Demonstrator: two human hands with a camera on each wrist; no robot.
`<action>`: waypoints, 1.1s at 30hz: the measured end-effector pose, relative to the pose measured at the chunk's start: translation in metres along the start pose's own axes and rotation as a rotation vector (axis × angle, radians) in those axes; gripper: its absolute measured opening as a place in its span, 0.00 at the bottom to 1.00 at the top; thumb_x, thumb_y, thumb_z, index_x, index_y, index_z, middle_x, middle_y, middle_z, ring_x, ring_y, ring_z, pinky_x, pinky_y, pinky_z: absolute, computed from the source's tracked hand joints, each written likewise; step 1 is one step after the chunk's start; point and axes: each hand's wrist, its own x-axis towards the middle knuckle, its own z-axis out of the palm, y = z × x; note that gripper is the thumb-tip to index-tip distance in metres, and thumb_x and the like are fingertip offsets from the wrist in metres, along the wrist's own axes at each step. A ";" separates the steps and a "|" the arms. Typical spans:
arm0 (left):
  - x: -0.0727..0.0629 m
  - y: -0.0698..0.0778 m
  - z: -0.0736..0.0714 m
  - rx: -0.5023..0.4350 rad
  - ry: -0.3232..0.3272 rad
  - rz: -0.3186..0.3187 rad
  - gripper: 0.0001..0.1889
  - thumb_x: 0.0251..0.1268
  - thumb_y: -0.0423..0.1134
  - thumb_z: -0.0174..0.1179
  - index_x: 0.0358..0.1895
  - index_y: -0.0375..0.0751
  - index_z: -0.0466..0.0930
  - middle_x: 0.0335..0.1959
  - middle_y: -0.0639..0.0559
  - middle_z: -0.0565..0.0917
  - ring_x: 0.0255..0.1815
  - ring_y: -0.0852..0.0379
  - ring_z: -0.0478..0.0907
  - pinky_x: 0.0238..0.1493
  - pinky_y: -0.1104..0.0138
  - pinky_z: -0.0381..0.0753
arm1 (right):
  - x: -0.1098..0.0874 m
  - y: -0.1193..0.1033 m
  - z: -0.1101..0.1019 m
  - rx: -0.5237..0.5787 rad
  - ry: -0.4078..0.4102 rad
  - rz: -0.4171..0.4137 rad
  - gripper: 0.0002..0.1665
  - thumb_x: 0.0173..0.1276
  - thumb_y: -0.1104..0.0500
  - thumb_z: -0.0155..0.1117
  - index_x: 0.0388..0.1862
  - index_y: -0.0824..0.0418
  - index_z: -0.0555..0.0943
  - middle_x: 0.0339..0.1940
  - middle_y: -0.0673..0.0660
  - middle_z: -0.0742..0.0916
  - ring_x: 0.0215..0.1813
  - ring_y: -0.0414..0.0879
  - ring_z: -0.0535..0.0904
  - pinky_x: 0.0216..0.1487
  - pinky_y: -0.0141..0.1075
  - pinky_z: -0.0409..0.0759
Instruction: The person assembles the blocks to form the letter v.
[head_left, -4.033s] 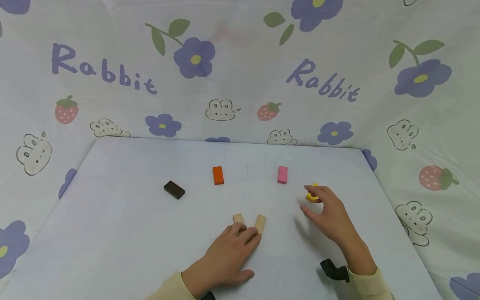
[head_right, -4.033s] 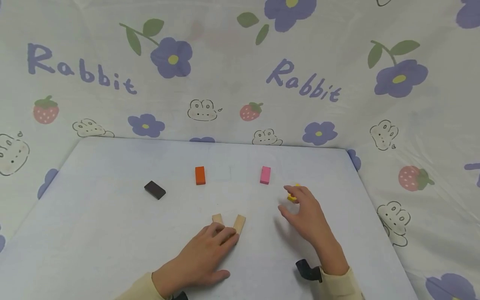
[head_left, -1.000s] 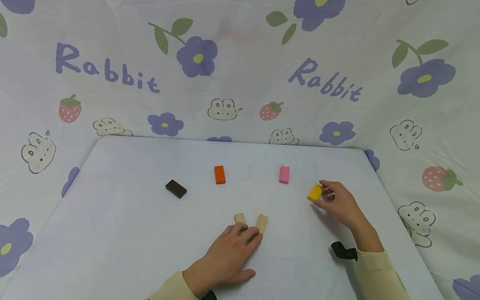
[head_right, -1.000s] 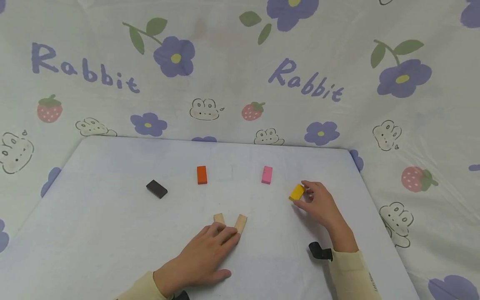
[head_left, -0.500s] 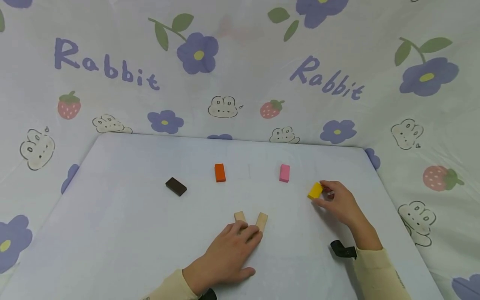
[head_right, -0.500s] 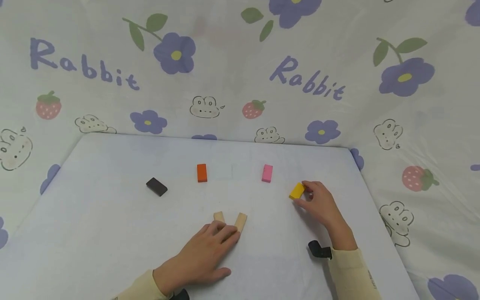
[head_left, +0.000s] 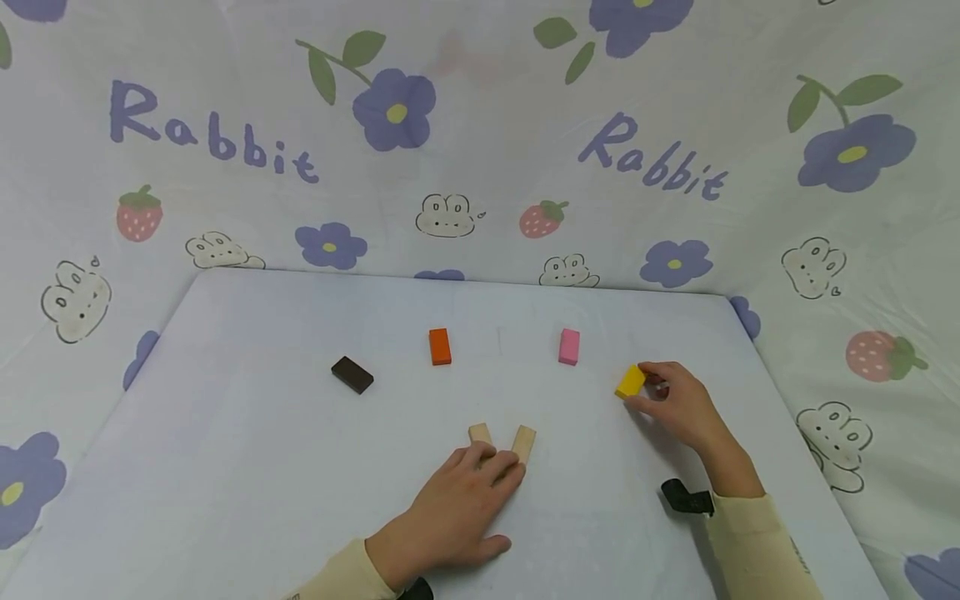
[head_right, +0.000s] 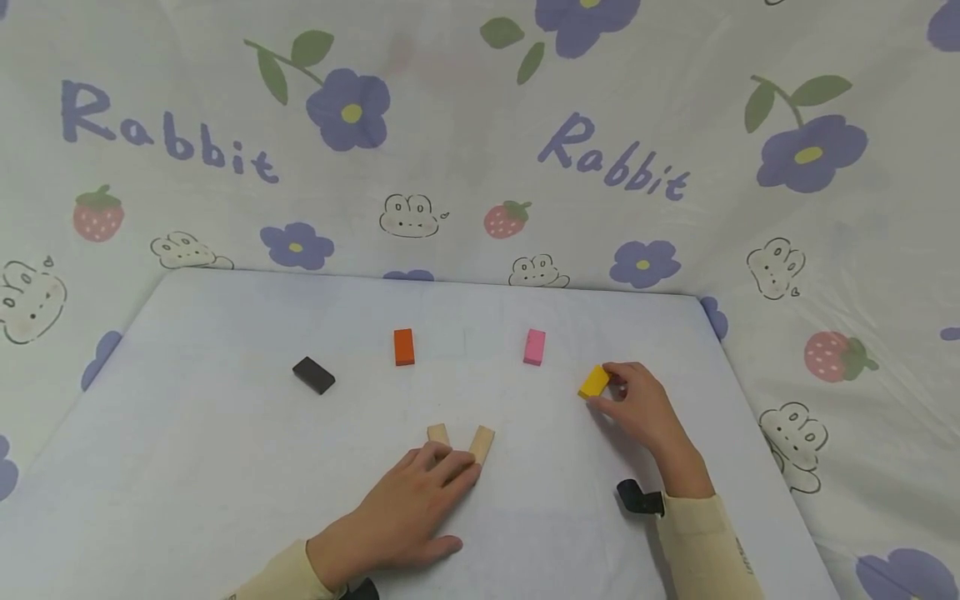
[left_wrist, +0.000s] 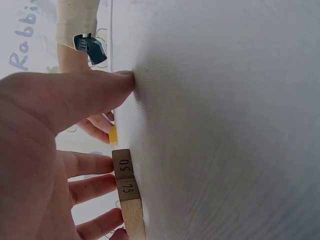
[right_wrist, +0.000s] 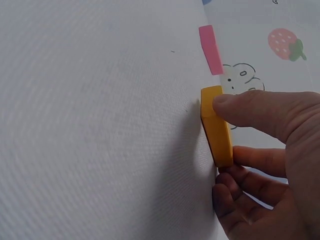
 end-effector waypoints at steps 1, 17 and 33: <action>0.000 0.000 0.000 -0.002 -0.001 0.000 0.41 0.66 0.63 0.73 0.77 0.45 0.76 0.73 0.53 0.74 0.69 0.50 0.68 0.71 0.55 0.73 | 0.000 0.000 0.000 0.000 0.000 0.000 0.37 0.72 0.60 0.76 0.75 0.72 0.75 0.66 0.72 0.79 0.60 0.67 0.79 0.66 0.61 0.80; 0.001 0.000 -0.001 -0.003 -0.020 -0.007 0.41 0.66 0.63 0.72 0.77 0.46 0.75 0.73 0.54 0.73 0.69 0.51 0.67 0.71 0.55 0.72 | -0.001 0.000 0.001 0.003 0.016 -0.006 0.37 0.72 0.59 0.76 0.74 0.72 0.75 0.65 0.71 0.79 0.59 0.66 0.80 0.65 0.60 0.81; 0.001 -0.001 0.001 -0.002 -0.011 -0.004 0.41 0.66 0.63 0.72 0.77 0.46 0.75 0.74 0.54 0.73 0.70 0.50 0.67 0.71 0.55 0.72 | -0.003 -0.005 0.001 0.002 0.031 -0.027 0.38 0.72 0.57 0.77 0.74 0.72 0.75 0.66 0.72 0.79 0.58 0.67 0.81 0.62 0.61 0.82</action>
